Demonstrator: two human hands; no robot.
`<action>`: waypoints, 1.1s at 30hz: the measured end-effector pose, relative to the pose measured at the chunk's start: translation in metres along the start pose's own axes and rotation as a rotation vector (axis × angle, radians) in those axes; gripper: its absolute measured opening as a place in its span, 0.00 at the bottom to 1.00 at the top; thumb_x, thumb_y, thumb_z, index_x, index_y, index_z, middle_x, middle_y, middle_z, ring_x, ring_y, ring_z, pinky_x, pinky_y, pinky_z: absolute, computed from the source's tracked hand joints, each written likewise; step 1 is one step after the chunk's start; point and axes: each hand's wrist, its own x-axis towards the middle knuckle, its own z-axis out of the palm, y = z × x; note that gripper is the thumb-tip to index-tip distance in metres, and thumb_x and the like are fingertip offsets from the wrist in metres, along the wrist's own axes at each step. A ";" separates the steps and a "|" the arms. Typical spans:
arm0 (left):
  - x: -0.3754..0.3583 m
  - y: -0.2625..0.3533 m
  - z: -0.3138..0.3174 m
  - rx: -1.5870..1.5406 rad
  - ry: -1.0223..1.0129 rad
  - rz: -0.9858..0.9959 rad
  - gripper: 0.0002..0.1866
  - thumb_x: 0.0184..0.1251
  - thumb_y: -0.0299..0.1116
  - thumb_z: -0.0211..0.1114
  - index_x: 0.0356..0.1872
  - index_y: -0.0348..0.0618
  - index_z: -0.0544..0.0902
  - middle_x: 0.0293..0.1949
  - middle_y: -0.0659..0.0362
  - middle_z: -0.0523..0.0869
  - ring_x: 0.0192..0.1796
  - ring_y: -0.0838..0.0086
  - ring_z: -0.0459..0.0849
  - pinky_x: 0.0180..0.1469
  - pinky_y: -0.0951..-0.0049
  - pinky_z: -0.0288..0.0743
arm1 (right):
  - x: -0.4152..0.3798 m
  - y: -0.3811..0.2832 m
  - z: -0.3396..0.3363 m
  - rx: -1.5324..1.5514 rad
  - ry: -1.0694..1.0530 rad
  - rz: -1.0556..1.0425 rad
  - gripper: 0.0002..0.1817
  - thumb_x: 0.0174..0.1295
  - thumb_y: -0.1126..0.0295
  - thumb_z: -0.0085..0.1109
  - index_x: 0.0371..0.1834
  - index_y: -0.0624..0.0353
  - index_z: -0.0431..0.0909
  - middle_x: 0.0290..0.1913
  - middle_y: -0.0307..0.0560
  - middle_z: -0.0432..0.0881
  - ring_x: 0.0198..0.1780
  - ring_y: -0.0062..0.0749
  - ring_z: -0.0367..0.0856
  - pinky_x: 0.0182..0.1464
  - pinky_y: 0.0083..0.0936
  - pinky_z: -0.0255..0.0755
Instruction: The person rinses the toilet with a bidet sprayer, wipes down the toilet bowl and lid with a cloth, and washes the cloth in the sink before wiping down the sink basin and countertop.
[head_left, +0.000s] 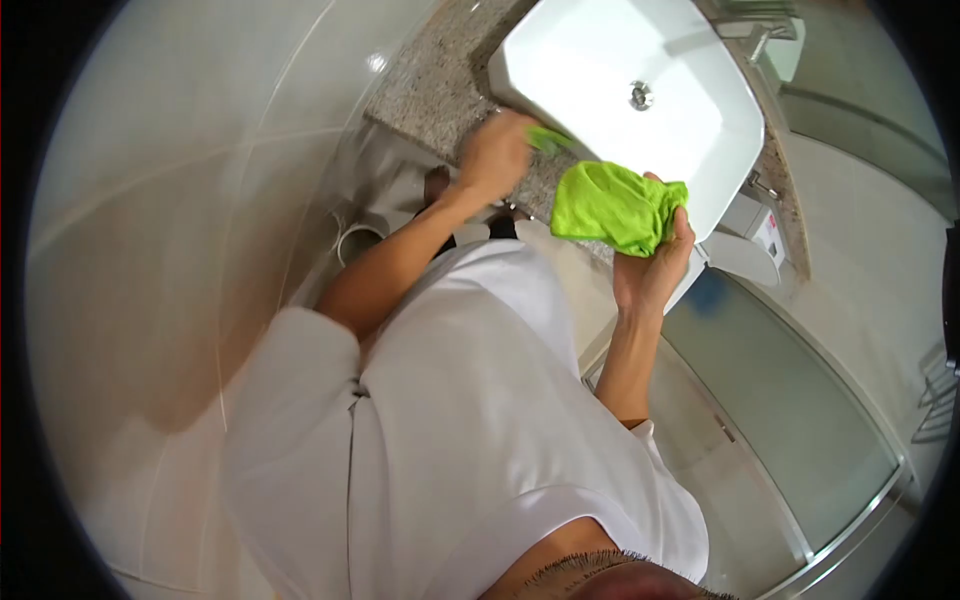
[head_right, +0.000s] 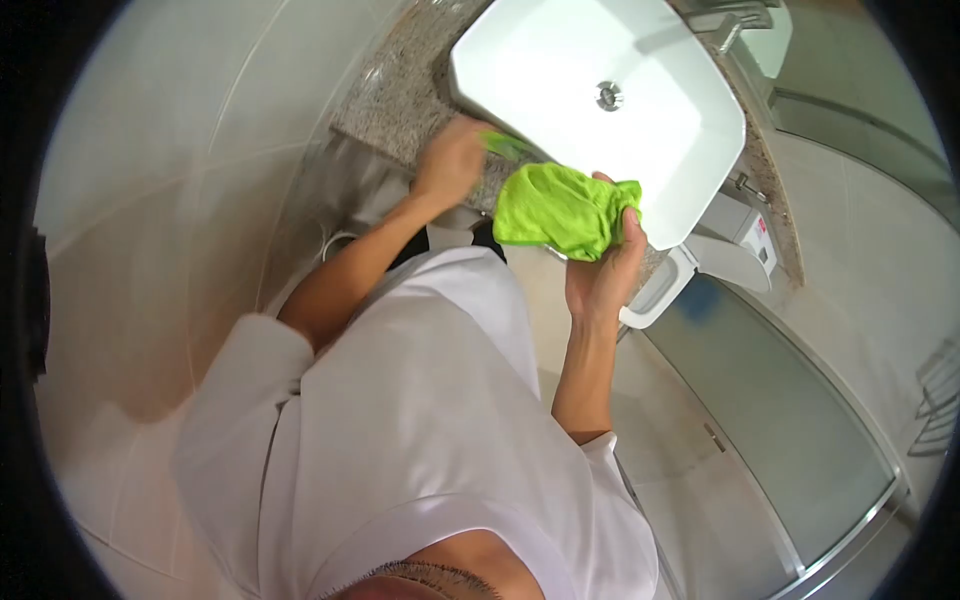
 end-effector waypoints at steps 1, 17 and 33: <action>0.009 -0.010 -0.019 0.021 0.163 -0.010 0.12 0.68 0.24 0.59 0.51 0.42 0.84 0.43 0.49 0.84 0.49 0.51 0.83 0.51 0.53 0.77 | 0.009 -0.012 0.023 0.182 -0.130 0.087 0.32 0.76 0.52 0.44 0.72 0.68 0.70 0.71 0.53 0.75 0.74 0.43 0.70 0.75 0.43 0.63; 0.064 -0.055 -0.011 0.491 0.199 0.039 0.19 0.71 0.24 0.60 0.61 0.41 0.79 0.58 0.48 0.77 0.59 0.46 0.76 0.63 0.49 0.72 | 0.400 -0.013 0.150 -2.037 -0.438 -1.115 0.22 0.77 0.48 0.47 0.61 0.42 0.85 0.66 0.48 0.79 0.70 0.48 0.72 0.67 0.48 0.73; 0.069 -0.057 -0.005 0.598 0.166 0.003 0.18 0.72 0.25 0.60 0.62 0.44 0.80 0.58 0.48 0.78 0.58 0.48 0.78 0.62 0.50 0.73 | 0.375 -0.059 -0.056 -1.962 0.021 -1.292 0.22 0.65 0.74 0.62 0.64 0.52 0.77 0.58 0.53 0.77 0.64 0.55 0.73 0.65 0.45 0.73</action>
